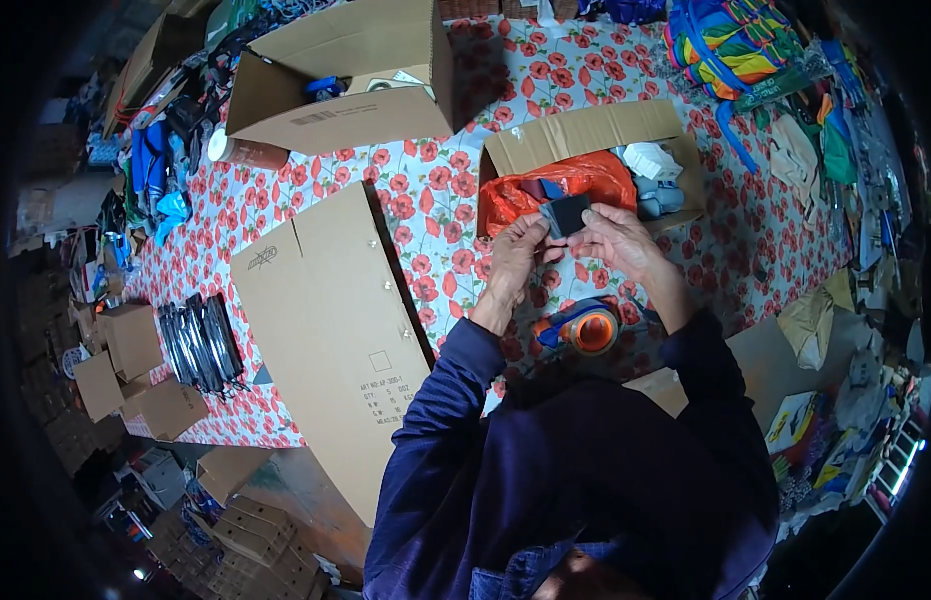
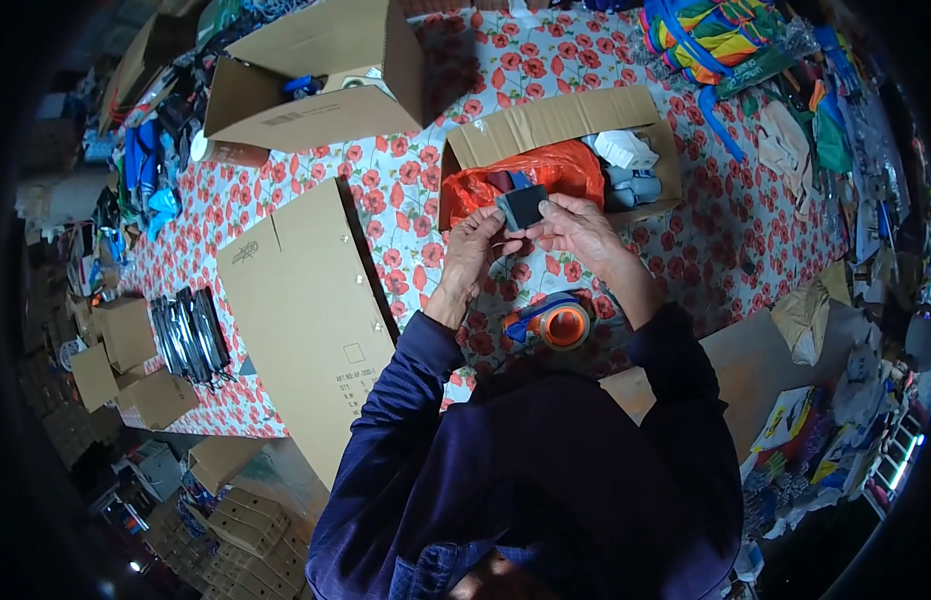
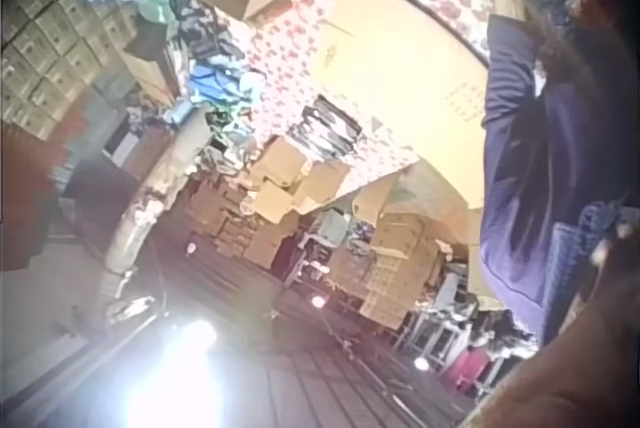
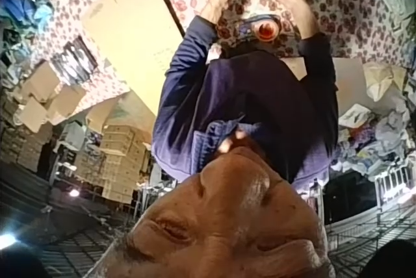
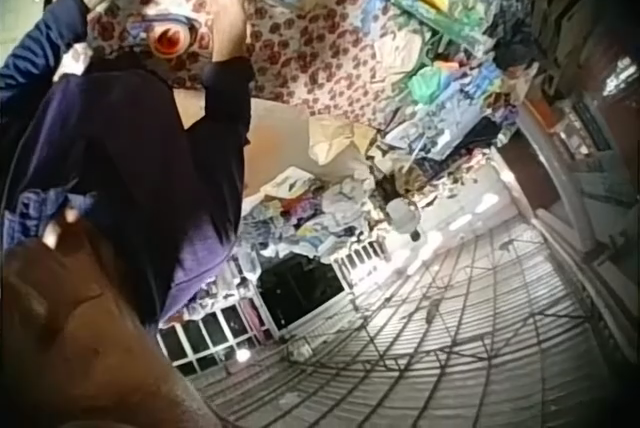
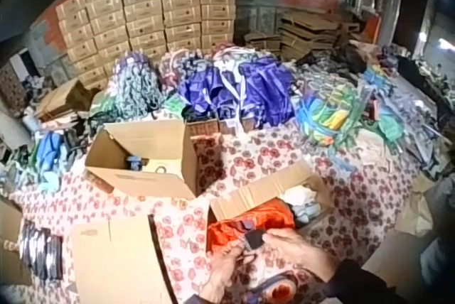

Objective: Packing items into plastic bags and cardboard boxes, then sealing the boxes with tape.

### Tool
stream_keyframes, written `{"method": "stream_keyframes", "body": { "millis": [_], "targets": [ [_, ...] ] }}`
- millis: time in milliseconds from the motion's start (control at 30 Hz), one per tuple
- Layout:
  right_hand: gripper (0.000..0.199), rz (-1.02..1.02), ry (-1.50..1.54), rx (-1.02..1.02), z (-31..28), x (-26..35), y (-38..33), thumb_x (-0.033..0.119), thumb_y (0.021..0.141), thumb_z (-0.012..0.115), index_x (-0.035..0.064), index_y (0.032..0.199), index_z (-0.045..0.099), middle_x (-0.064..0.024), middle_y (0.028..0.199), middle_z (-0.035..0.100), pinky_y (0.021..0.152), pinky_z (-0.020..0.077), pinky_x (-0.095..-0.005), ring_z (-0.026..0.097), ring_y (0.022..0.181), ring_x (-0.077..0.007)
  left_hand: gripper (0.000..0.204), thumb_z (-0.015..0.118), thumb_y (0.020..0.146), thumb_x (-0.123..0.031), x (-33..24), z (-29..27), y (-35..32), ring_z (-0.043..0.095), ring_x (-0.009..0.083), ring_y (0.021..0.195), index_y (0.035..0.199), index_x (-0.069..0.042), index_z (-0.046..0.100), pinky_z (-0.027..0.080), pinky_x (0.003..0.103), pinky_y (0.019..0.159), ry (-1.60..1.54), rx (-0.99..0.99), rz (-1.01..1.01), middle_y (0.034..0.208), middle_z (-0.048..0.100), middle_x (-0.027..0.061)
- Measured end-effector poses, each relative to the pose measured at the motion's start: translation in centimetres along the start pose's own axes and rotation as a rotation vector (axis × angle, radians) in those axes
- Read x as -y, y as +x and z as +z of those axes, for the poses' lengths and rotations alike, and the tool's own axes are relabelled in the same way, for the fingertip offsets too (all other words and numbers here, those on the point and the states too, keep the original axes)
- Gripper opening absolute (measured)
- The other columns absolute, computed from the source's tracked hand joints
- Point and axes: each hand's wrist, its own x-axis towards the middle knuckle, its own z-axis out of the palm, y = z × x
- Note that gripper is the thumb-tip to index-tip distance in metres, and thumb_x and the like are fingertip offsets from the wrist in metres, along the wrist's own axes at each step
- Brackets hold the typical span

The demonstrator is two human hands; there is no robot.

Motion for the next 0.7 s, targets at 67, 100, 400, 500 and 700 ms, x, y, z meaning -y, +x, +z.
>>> {"method": "stream_keyframes", "body": {
  "millis": [67,100,400,500,700],
  "targets": [
    [0.026,-0.01,-0.029,-0.072,-0.4,-0.2,0.6,0.018,0.099,0.061,0.0009,0.118,0.055,-0.0104,0.089,0.067,0.07,0.0549,-0.0246,0.07,0.084,-0.0188,0.019,0.056,0.101,-0.014,0.2,-0.5,0.4,0.071,0.0166,0.082,0.115,-0.001,0.058,0.06,0.023,0.069,-0.06,-0.036,0.003,0.095,0.068,0.011],
    [0.026,-0.006,-0.025,-0.077,-0.4,-0.2,0.7,0.018,0.099,0.061,0.0009,0.118,0.055,-0.0104,0.089,0.067,0.07,0.0549,-0.0246,0.07,0.084,-0.0188,0.019,0.056,0.101,-0.014,0.1,-0.5,0.4,0.071,0.0166,0.082,0.115,-0.001,0.058,0.06,0.023,0.069,-0.061,-0.037,-0.005,0.095,0.068,0.011],
    [0.023,-0.141,-0.092,-0.217,-0.4,0.3,0.8,0.013,0.096,0.065,0.0012,0.115,0.059,-0.0078,0.088,0.066,0.07,0.0535,-0.0236,0.067,0.079,-0.0148,0.017,0.053,0.097,-0.006,-0.7,-2.0,0.4,0.073,0.032,0.094,0.113,-0.003,0.049,0.063,0.034,0.075,-0.392,0.13,-0.002,0.101,0.068,0.0195],
    [0.022,-0.139,-0.121,-0.179,0.2,0.2,0.6,0.013,0.096,0.065,0.0007,0.114,0.059,-0.0079,0.088,0.066,0.07,0.0532,-0.0234,0.066,0.079,-0.0144,0.015,0.053,0.097,-0.006,-0.6,-2.5,-0.2,0.073,0.0321,0.093,0.112,-0.004,0.05,0.063,0.034,0.076,-0.389,0.129,0.015,0.099,0.067,0.0187],
    [0.024,-0.063,-0.208,-0.137,3.7,-0.2,-1.1,0.012,0.095,0.064,-0.0017,0.114,0.059,-0.0086,0.089,0.065,0.071,0.0517,-0.0225,0.065,0.078,-0.0133,0.01,0.054,0.098,-0.008,1.5,-7.8,-3.2,0.074,0.0299,0.085,0.107,-0.005,0.052,0.062,0.034,0.071,-0.273,0.082,0.081,0.092,0.067,0.0168]
  ]
}}
